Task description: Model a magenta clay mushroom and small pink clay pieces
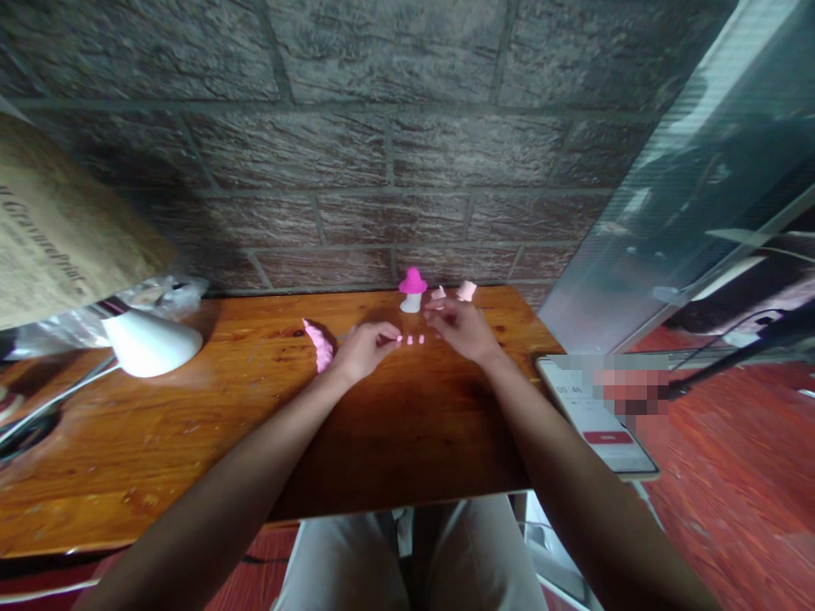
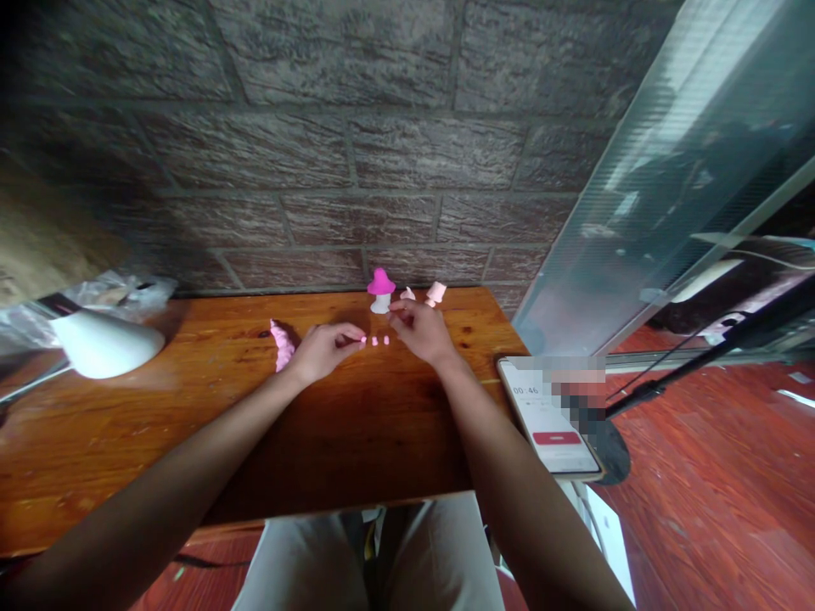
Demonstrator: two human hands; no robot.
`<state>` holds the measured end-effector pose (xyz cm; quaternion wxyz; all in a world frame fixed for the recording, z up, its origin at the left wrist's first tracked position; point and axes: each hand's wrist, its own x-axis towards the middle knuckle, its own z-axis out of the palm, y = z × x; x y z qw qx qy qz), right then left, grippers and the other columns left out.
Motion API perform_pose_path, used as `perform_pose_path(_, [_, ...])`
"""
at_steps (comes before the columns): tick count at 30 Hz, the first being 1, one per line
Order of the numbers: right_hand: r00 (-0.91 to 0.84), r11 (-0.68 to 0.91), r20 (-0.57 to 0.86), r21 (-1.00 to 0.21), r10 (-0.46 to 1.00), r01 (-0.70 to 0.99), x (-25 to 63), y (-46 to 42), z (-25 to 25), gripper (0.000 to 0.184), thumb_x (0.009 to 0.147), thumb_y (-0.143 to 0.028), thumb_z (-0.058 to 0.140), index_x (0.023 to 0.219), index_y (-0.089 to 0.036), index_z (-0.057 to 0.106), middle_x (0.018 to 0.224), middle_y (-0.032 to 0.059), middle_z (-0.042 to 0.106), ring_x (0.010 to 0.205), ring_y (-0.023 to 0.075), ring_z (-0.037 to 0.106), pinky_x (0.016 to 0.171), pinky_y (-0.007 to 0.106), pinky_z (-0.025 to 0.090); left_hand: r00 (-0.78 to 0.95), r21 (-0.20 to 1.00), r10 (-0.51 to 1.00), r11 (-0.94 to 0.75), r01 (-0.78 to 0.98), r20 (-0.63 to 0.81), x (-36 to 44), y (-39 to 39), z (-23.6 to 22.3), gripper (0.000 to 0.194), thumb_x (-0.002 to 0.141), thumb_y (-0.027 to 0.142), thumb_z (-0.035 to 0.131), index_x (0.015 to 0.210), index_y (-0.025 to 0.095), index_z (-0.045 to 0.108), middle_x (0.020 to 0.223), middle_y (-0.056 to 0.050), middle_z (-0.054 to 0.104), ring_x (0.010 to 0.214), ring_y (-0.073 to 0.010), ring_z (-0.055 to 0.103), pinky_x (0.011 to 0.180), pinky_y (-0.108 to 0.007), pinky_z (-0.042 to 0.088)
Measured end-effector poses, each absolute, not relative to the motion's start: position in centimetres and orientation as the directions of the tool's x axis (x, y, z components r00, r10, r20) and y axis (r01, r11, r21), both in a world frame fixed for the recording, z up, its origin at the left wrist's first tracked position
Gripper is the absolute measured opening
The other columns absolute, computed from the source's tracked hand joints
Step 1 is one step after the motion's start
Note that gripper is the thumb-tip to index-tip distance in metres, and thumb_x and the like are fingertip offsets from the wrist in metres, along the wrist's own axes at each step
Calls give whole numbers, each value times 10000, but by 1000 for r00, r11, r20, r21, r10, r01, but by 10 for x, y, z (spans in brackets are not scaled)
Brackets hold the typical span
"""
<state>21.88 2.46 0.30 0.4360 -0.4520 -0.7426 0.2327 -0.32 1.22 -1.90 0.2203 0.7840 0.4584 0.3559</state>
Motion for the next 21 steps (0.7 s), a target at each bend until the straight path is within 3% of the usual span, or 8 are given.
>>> perform_pose_path(9, [-207, 450, 400, -774, 893, 446, 219, 25, 1, 224, 872, -290, 613, 1019, -148, 705, 772, 45, 713, 595, 139, 623, 622, 264, 497, 316, 718, 881, -472, 512, 353, -4, 12, -20, 157, 803, 284, 678, 910, 186, 739, 931, -57, 785, 756, -179, 709, 760, -290, 562])
perform_pose_path(15, [-221, 450, 392, -774, 893, 445, 219, 25, 2, 215, 874, -288, 615, 1018, -156, 706, 760, 38, 708, 594, 136, 620, 623, 261, 497, 301, 688, 881, -473, 551, 365, -3, 9, -18, 211, 793, 275, 701, 992, 210, 734, 951, -37, 786, 728, -167, 697, 707, -266, 545])
perform_pose_path(21, [-226, 454, 393, -775, 891, 440, 218, 25, 2, 204, 875, -290, 609, 996, -160, 709, 774, 36, 705, 615, 141, 630, 639, 262, 501, 339, 631, 871, -491, 601, 355, -2, 6, -15, 173, 865, 299, 638, 954, 209, 755, 943, -36, 785, 700, -153, 677, 682, -249, 511])
